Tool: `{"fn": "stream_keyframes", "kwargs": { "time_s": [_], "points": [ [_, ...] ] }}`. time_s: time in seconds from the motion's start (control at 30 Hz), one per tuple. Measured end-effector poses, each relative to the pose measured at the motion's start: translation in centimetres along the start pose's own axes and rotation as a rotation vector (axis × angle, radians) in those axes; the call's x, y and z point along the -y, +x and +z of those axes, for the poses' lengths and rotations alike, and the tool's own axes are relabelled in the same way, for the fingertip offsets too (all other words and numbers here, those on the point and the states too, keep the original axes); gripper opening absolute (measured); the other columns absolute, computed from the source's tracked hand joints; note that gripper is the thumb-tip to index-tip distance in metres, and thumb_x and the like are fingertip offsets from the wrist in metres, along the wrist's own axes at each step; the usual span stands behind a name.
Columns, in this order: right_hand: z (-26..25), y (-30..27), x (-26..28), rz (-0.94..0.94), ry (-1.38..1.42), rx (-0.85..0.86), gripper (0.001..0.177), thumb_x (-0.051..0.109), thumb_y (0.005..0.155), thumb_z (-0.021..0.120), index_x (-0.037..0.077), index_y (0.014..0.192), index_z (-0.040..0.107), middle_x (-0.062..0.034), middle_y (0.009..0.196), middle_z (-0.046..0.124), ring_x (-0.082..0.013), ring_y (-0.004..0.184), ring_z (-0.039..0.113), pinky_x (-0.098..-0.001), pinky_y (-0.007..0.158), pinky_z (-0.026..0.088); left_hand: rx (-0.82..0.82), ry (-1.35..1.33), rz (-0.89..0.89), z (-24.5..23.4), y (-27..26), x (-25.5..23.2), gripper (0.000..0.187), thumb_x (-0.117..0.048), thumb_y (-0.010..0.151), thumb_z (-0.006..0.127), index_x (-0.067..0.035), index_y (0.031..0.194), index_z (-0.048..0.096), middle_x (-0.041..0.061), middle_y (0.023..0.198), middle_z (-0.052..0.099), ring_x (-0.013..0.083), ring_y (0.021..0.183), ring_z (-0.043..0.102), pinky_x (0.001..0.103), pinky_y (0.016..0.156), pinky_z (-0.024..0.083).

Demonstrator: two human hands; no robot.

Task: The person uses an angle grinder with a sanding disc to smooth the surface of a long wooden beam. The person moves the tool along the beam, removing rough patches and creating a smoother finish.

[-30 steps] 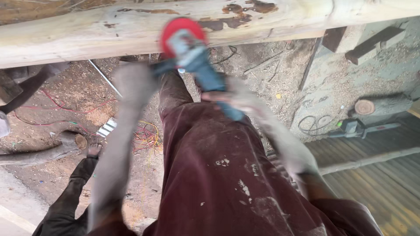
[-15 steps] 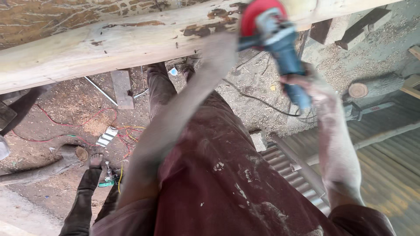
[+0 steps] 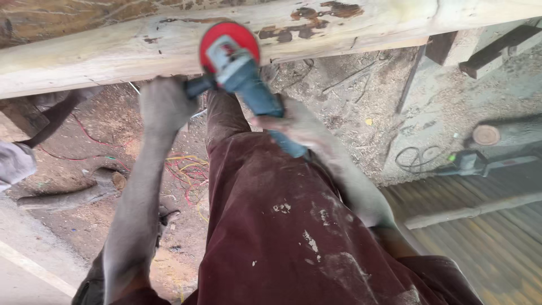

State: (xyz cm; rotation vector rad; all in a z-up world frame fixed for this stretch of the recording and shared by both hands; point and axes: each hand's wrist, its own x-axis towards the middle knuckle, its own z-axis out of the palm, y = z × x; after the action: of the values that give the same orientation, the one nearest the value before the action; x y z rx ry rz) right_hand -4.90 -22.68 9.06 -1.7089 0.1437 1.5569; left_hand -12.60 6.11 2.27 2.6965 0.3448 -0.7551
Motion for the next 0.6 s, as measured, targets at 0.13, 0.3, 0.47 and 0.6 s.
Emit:
{"fn": "stream_keyframes", "kwargs": {
  "time_s": [0.13,0.3,0.47,0.6],
  "points": [
    [-0.4,-0.1,2.0,-0.059,-0.101,-0.059,0.060,0.045,0.084,0.080,0.003,0.124,0.065,-0.0083,0.090,0.075,-0.0146,0.072,0.071,-0.0349,0.069,0.060,-0.019,0.031,0.026,-0.1,0.7,0.2,0.021,-0.027,0.078,0.074,-0.009,0.089,0.076,0.017,0.072,0.073,0.0326,0.066,0.073,0.045,0.067,0.061],
    [-9.5,-4.0,-4.5,-0.024,0.199,-0.190,0.057,0.021,0.080,0.078,0.004,0.130,0.056,-0.0110,0.085,0.070,-0.0176,0.058,0.067,-0.0334,0.053,0.060,0.092,-0.003,0.245,3.3,6.2,-11.9,0.030,-0.035,0.084,0.070,-0.004,0.086,0.071,0.014,0.076,0.069,0.0256,0.063,0.070,0.041,0.059,0.059],
    [-16.2,-7.1,-12.8,-0.149,0.298,-0.391,0.043,0.009,0.085,0.077,-0.002,0.121,0.058,-0.0109,0.087,0.069,-0.0179,0.067,0.070,-0.0322,0.061,0.061,-0.033,-0.052,0.394,5.2,9.5,-24.8,0.010,-0.013,0.090,0.061,-0.006,0.090,0.069,0.008,0.070,0.068,0.0152,0.054,0.065,0.036,0.043,0.057],
    [-13.8,-4.2,-15.0,-0.175,0.215,-0.376,0.038,0.010,0.084,0.077,-0.005,0.115,0.060,-0.0130,0.086,0.071,-0.0210,0.063,0.068,-0.0359,0.057,0.060,-0.035,0.042,0.344,6.5,7.5,-22.4,0.008,-0.008,0.092,0.063,-0.007,0.096,0.070,0.004,0.068,0.067,0.0133,0.050,0.063,0.034,0.037,0.053]
  ]
}}
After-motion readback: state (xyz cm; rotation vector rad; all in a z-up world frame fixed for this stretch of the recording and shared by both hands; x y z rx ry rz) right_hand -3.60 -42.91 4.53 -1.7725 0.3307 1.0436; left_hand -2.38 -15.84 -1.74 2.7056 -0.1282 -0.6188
